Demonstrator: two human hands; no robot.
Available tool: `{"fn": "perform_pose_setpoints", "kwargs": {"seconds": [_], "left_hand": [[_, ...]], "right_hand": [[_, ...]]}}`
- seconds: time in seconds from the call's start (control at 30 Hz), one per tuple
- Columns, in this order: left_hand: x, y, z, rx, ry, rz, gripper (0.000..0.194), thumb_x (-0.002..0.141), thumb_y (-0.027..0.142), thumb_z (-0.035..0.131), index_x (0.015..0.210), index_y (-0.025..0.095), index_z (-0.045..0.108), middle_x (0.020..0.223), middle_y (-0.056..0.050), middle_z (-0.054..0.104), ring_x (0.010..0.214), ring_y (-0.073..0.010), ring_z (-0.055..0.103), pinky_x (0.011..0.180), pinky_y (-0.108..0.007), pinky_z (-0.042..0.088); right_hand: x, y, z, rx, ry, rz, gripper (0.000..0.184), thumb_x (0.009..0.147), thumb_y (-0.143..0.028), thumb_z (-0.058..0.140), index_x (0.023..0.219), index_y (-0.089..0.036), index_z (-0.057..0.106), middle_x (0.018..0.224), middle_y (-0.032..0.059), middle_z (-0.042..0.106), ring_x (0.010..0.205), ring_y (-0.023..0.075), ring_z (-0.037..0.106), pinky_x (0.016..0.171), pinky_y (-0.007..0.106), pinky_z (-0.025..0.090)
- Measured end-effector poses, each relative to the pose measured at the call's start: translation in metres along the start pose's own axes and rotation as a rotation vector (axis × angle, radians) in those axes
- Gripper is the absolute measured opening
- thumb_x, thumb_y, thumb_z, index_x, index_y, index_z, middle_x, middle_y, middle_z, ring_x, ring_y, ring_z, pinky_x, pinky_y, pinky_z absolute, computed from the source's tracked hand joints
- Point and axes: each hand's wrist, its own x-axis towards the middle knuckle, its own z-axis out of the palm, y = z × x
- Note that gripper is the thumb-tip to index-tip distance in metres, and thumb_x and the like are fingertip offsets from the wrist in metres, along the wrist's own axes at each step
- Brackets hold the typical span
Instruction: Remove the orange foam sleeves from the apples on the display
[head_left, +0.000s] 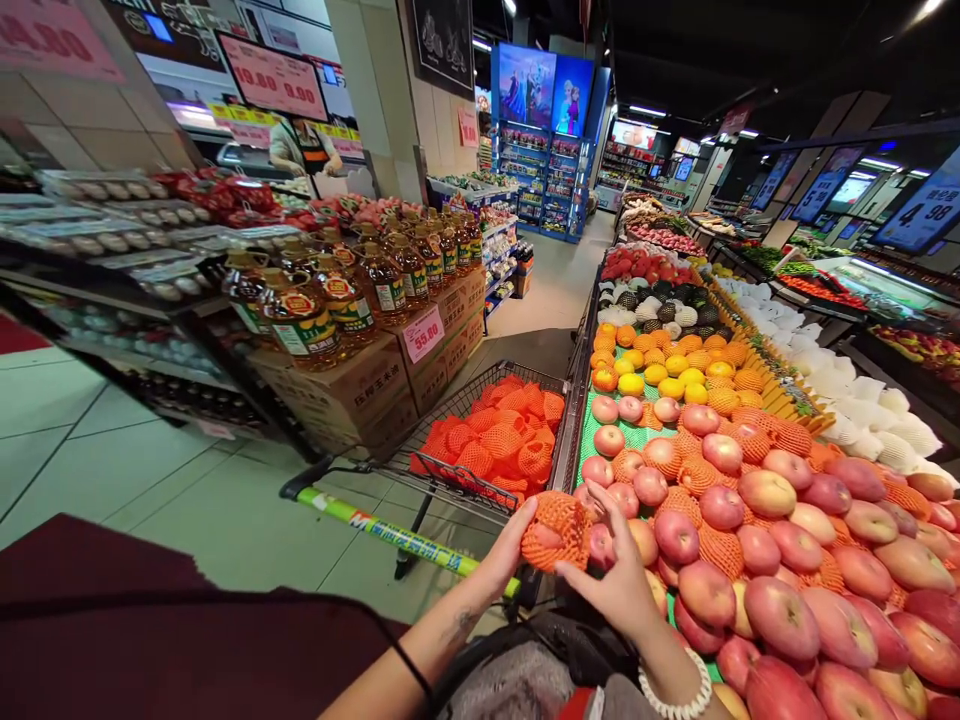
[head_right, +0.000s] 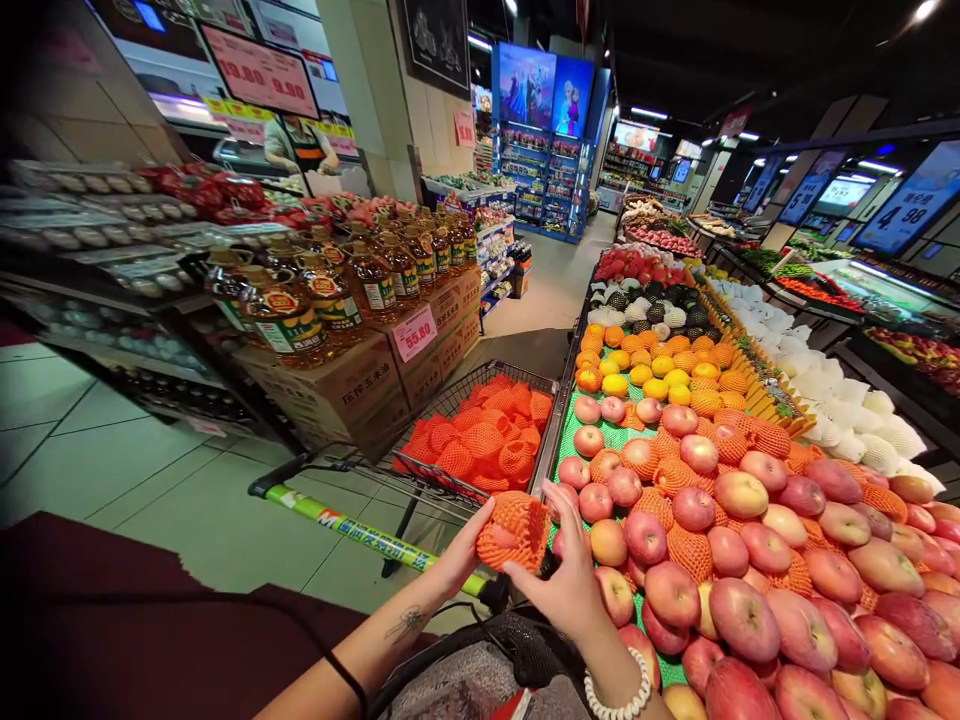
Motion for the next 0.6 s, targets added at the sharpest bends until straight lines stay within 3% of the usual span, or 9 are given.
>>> {"fn": "perform_pose_setpoints", "kwargs": {"seconds": [0.07,0.13,0.2,0.27,0.43,0.5,0.6], "left_hand": [[0.001,0.0,0.001,0.032,0.073,0.035,0.082,0.079,0.082,0.077,0.128,0.016,0.076,0.142,-0.016,0.072,0.141,-0.0372,0.06,0.128,-0.054,0.038],[0.001,0.002,0.004,0.053,0.126,0.063,0.088,0.075,0.087,0.076,0.126,0.015,0.075,0.141,-0.017,0.071,0.139,-0.0379,0.06,0.127,-0.056,0.039],[0.0,0.007,0.01,0.101,0.155,0.108,0.091,0.075,0.091,0.073,0.125,0.015,0.074,0.138,-0.017,0.072,0.137,-0.0372,0.061,0.127,-0.054,0.04],[-0.003,0.013,0.017,0.18,0.16,0.166,0.089,0.079,0.092,0.068,0.125,0.016,0.072,0.136,-0.016,0.072,0.137,-0.0352,0.06,0.128,-0.051,0.039],[-0.018,0.026,0.034,0.368,0.074,0.237,0.077,0.092,0.087,0.055,0.126,0.018,0.065,0.134,-0.015,0.07,0.132,-0.0321,0.061,0.124,-0.047,0.042],[-0.024,0.028,0.038,0.477,0.054,0.243,0.072,0.096,0.082,0.052,0.132,0.019,0.058,0.134,-0.015,0.069,0.128,-0.0313,0.062,0.119,-0.048,0.044],[-0.032,0.029,0.041,0.618,0.103,0.237,0.066,0.097,0.079,0.054,0.129,0.022,0.047,0.124,-0.012,0.067,0.115,-0.0287,0.064,0.107,-0.045,0.048]], "right_hand": [[0.003,-0.006,-0.008,-0.027,0.086,-0.109,0.036,0.094,-0.031,0.075,0.13,-0.027,0.073,0.133,0.0094,0.076,0.13,0.0262,0.071,0.118,0.047,0.055],[0.006,-0.005,-0.009,-0.056,0.134,-0.139,0.018,0.101,-0.028,0.064,0.111,-0.026,0.079,0.112,0.0078,0.082,0.11,0.0234,0.078,0.106,0.041,0.063],[0.009,0.002,-0.009,-0.09,0.121,-0.099,0.02,0.099,-0.026,0.062,0.104,-0.024,0.081,0.11,0.0086,0.083,0.108,0.0252,0.08,0.101,0.042,0.065],[0.01,0.013,-0.009,-0.103,0.057,-0.045,0.024,0.091,-0.024,0.065,0.11,-0.024,0.082,0.12,0.0098,0.082,0.116,0.0287,0.078,0.106,0.047,0.063],[0.009,0.026,-0.013,-0.118,-0.169,-0.011,0.07,0.065,-0.01,0.071,0.134,-0.023,0.074,0.148,0.0115,0.07,0.144,0.0324,0.063,0.117,0.049,0.057],[0.009,0.025,-0.012,-0.15,-0.226,-0.023,0.079,0.063,-0.01,0.073,0.141,-0.023,0.07,0.154,0.0133,0.065,0.147,0.0337,0.059,0.118,0.05,0.056],[0.009,0.023,-0.008,-0.185,-0.198,-0.052,0.077,0.064,-0.014,0.079,0.14,-0.02,0.068,0.15,0.0154,0.067,0.145,0.0357,0.061,0.121,0.053,0.053]]}}
